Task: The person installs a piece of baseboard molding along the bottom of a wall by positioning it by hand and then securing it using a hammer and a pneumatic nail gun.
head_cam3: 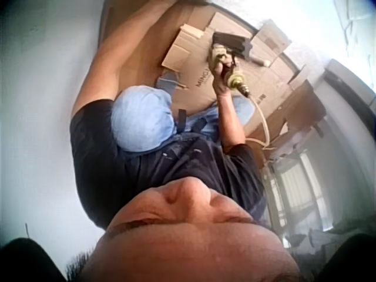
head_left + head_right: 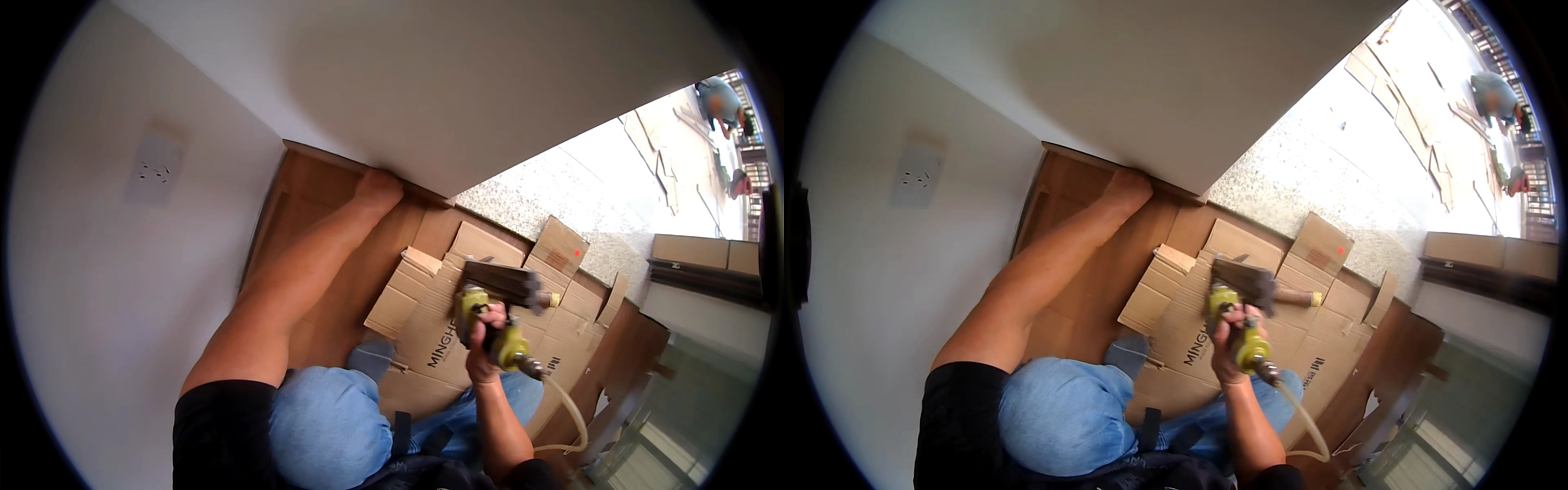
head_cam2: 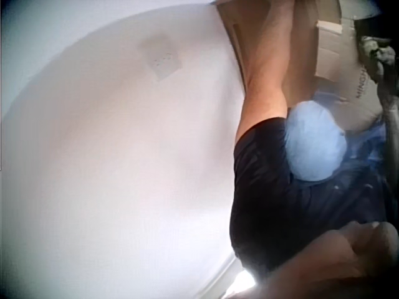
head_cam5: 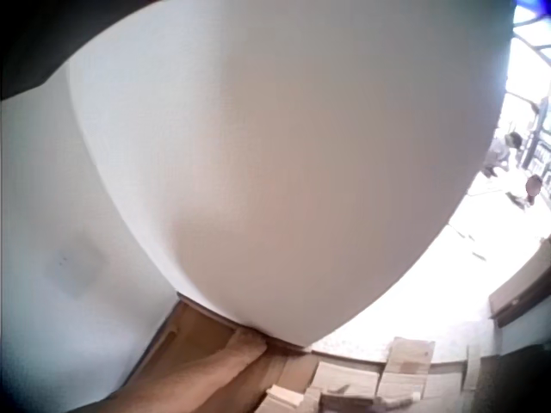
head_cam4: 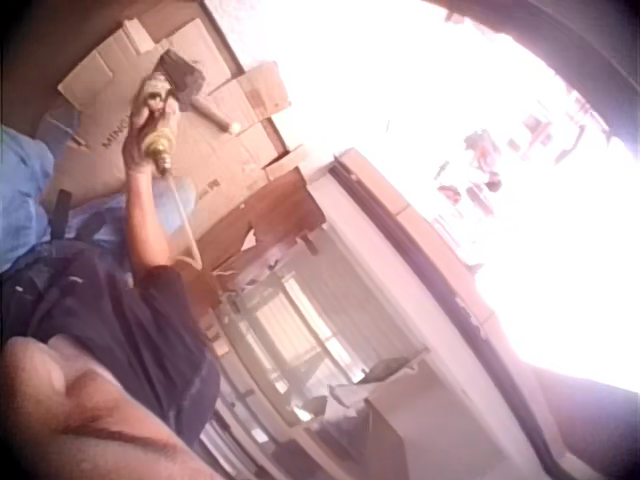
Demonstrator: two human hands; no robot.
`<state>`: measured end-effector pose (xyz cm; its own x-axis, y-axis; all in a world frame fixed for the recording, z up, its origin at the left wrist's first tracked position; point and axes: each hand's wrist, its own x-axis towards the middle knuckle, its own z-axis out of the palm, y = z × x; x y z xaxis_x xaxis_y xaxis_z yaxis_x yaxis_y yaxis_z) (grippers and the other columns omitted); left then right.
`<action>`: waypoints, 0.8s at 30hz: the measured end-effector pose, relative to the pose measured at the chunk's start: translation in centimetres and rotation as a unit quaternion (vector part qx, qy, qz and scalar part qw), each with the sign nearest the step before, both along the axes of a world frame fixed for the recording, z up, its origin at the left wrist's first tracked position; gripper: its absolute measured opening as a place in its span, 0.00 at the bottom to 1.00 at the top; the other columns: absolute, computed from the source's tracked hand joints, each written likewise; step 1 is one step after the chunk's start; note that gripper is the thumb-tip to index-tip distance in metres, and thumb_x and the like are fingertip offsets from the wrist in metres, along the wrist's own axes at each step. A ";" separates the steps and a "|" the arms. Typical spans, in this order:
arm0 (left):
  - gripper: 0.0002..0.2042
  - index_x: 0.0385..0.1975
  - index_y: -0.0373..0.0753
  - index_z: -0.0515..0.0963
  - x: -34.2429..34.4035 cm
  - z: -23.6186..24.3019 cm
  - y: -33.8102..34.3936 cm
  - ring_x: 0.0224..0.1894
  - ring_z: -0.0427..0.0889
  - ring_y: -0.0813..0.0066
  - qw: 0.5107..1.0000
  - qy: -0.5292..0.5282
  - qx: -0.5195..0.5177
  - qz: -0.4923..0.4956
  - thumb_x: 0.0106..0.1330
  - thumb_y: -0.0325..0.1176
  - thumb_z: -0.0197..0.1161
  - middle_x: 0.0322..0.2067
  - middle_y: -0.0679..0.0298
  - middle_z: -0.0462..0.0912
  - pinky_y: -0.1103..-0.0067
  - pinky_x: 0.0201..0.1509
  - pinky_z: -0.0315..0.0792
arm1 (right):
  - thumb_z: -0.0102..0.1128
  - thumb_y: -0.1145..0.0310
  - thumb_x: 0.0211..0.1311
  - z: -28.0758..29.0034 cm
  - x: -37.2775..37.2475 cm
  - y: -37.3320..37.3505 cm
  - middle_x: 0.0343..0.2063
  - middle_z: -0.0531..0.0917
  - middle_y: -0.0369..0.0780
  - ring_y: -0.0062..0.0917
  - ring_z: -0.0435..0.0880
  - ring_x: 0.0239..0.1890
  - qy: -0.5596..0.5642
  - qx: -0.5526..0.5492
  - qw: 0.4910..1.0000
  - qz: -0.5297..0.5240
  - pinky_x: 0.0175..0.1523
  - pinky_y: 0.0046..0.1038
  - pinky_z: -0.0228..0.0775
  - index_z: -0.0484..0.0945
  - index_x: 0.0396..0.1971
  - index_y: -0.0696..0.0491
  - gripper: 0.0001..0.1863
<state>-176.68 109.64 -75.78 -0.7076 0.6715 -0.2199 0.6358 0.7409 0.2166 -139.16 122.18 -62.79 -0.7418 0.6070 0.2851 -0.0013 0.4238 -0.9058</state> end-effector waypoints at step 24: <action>0.12 0.34 0.39 0.90 0.1 6.0 -0.3 0.38 0.93 0.59 0.951 0.133 -0.212 -0.182 0.72 0.37 0.61 0.35 0.56 0.92 0.63 0.36 0.87 | 0.76 0.70 0.57 -5.2 -9.5 -6.7 0.62 0.84 0.42 0.50 0.72 0.71 -0.085 0.087 0.992 -0.017 0.75 0.53 0.63 0.81 0.61 0.54 0.30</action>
<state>-176.55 109.39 -69.78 -0.5141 0.7734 -0.3710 0.8571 0.4466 -0.2567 -148.63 115.49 -67.98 -0.7676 0.5854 0.2608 0.1620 0.5710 -0.8048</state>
